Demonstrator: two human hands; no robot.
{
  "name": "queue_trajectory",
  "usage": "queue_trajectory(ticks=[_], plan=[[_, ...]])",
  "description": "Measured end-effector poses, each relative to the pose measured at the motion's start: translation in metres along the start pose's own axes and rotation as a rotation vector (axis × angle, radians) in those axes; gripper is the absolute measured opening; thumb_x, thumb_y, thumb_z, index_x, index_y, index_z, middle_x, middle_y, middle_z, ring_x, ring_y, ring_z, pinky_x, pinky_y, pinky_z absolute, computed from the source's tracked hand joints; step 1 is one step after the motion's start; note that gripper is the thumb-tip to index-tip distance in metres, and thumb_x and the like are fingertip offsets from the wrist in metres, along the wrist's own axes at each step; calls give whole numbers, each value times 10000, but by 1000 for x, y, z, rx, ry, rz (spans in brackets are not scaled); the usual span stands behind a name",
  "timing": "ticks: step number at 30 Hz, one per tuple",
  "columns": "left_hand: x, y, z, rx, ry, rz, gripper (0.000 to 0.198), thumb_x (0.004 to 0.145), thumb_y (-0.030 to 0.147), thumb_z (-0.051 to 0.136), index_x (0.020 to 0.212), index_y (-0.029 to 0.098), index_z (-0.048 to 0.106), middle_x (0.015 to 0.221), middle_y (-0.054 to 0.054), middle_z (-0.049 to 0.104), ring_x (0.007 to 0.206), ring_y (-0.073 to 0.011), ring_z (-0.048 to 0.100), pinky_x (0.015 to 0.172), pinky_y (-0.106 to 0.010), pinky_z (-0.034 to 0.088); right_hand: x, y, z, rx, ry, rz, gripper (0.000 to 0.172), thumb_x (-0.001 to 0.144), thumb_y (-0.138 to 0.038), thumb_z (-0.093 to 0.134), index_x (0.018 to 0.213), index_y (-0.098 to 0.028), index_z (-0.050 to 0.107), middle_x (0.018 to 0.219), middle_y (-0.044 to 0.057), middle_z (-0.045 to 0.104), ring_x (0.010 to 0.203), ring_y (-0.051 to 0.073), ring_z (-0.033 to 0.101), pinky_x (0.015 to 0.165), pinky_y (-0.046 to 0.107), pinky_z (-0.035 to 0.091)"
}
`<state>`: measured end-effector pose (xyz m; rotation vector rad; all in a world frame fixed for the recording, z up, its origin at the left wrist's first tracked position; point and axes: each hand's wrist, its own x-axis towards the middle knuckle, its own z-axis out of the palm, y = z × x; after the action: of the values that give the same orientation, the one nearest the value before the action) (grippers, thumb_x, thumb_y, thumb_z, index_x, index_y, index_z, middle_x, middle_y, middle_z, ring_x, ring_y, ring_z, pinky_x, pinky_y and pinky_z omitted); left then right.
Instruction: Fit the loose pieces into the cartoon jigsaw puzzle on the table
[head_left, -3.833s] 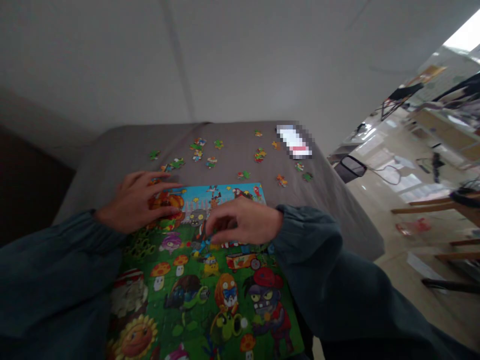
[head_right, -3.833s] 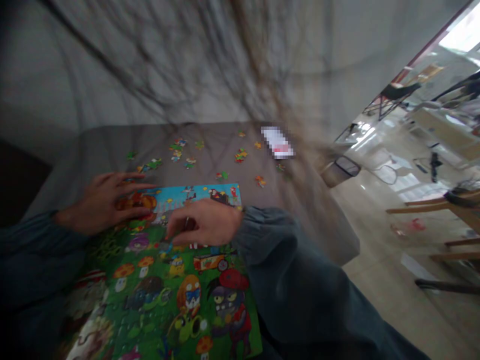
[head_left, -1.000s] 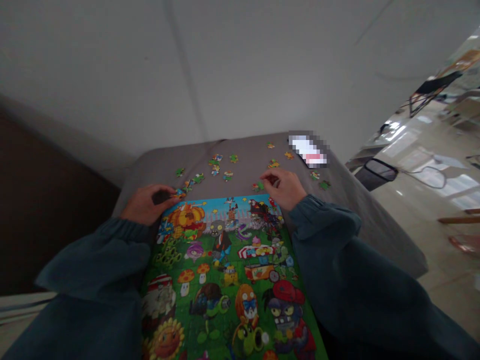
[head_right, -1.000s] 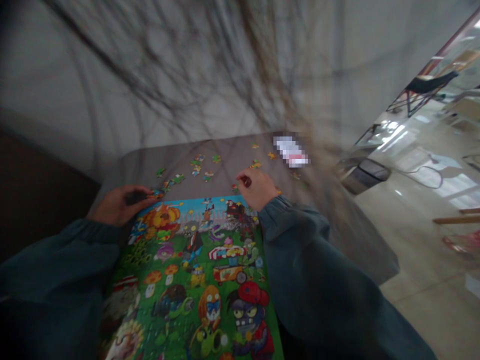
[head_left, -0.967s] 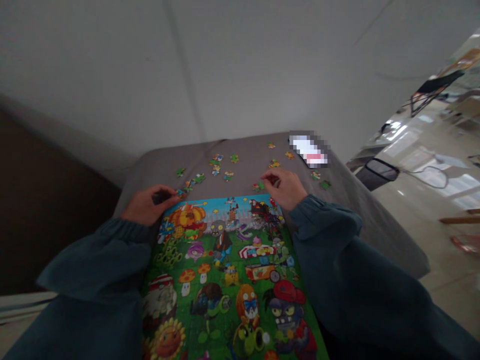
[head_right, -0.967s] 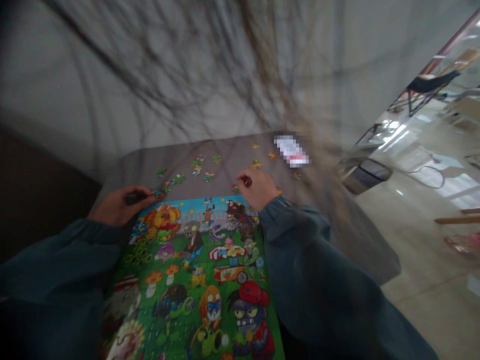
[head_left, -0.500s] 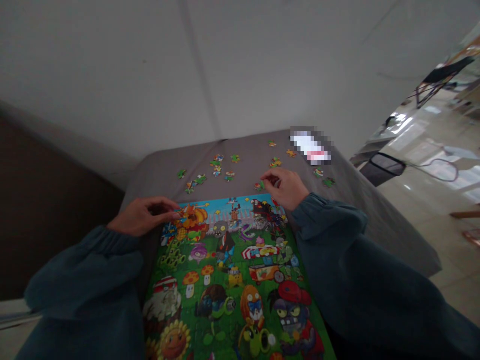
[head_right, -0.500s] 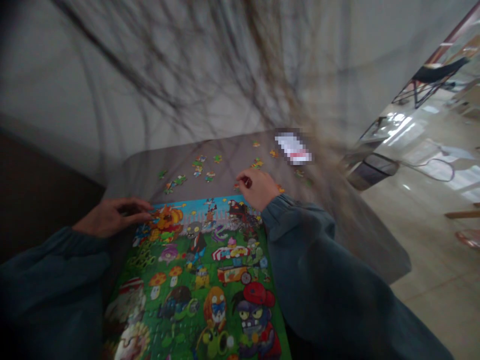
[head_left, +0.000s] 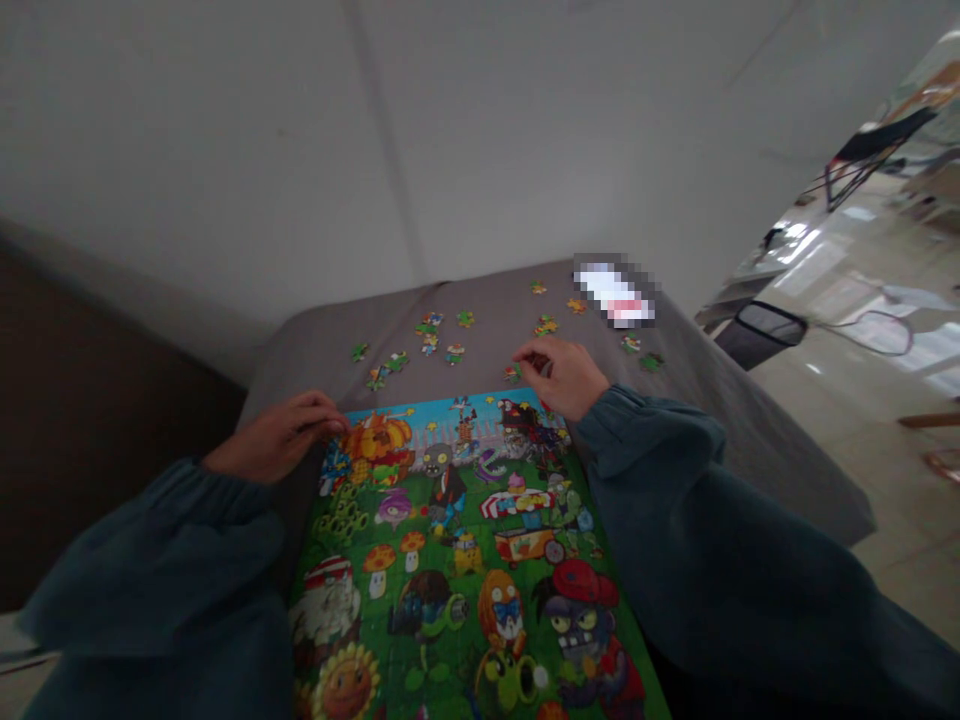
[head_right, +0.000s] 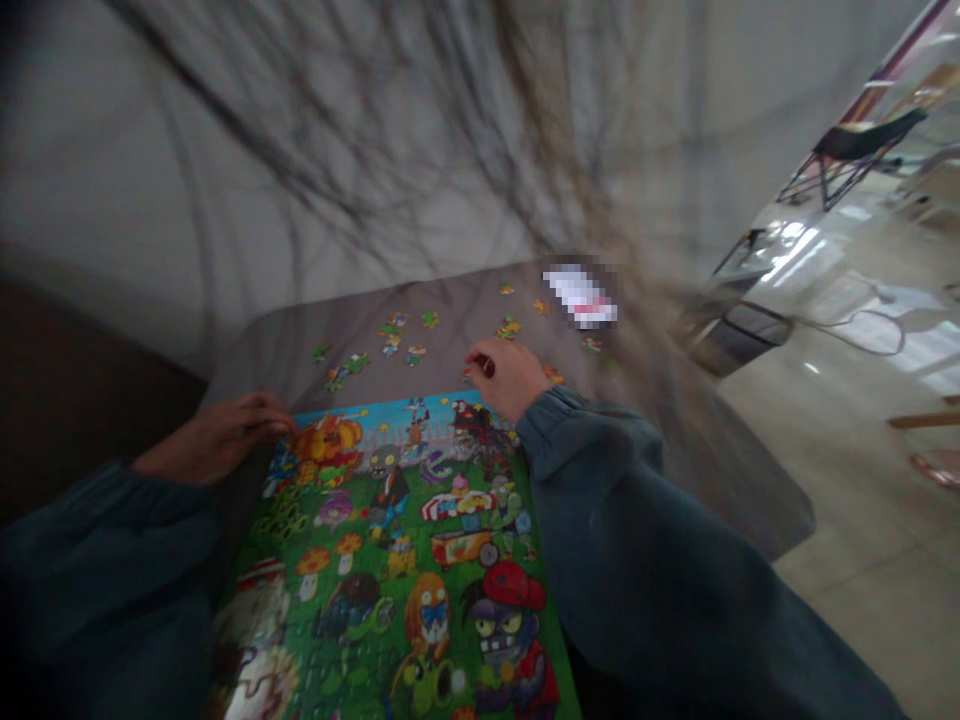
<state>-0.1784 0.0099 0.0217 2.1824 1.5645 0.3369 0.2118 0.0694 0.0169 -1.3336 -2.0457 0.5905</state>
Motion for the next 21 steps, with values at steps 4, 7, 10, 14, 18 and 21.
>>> queue_trajectory(ticks=[4,7,10,14,18,21], plan=[[-4,5,-5,43,-48,31,423,860,624,515,799,306,786,831,-31,696,795,-207,640,742,-316,512,0,-1,0,1,-7,-1,138,846,-131,593,901,-166,714,838,47,715,650,135,579,668,277,456],[-5,10,-5,46,-37,44,333,828,612,574,835,369,802,866,-20,732,815,-215,660,758,-339,515,0,0,0,-1,-4,-20,128,853,-134,594,895,-166,711,844,47,713,645,132,574,672,279,459],[-1,14,3,21,-7,53,280,800,576,633,885,375,808,925,-37,765,869,-227,679,808,-366,522,0,1,0,-13,-7,-30,138,856,-123,592,910,-160,714,851,53,711,647,133,575,677,284,462],[3,17,13,-34,-34,61,232,755,494,713,928,378,813,916,-34,792,862,-218,704,812,-353,541,0,2,1,-18,-15,-36,131,858,-128,601,911,-163,715,842,47,706,650,131,573,676,282,458],[3,15,14,-77,-30,38,265,742,484,725,971,381,809,939,-30,798,850,-221,724,800,-357,561,0,3,2,-15,-13,-55,134,861,-130,602,920,-163,718,838,44,704,649,130,572,679,284,457],[0,10,11,-96,-1,26,281,758,485,701,991,368,806,1023,-34,797,933,-233,731,879,-378,555,-1,4,1,-2,-12,-61,135,862,-131,606,930,-148,721,824,46,701,631,128,568,666,284,457]])
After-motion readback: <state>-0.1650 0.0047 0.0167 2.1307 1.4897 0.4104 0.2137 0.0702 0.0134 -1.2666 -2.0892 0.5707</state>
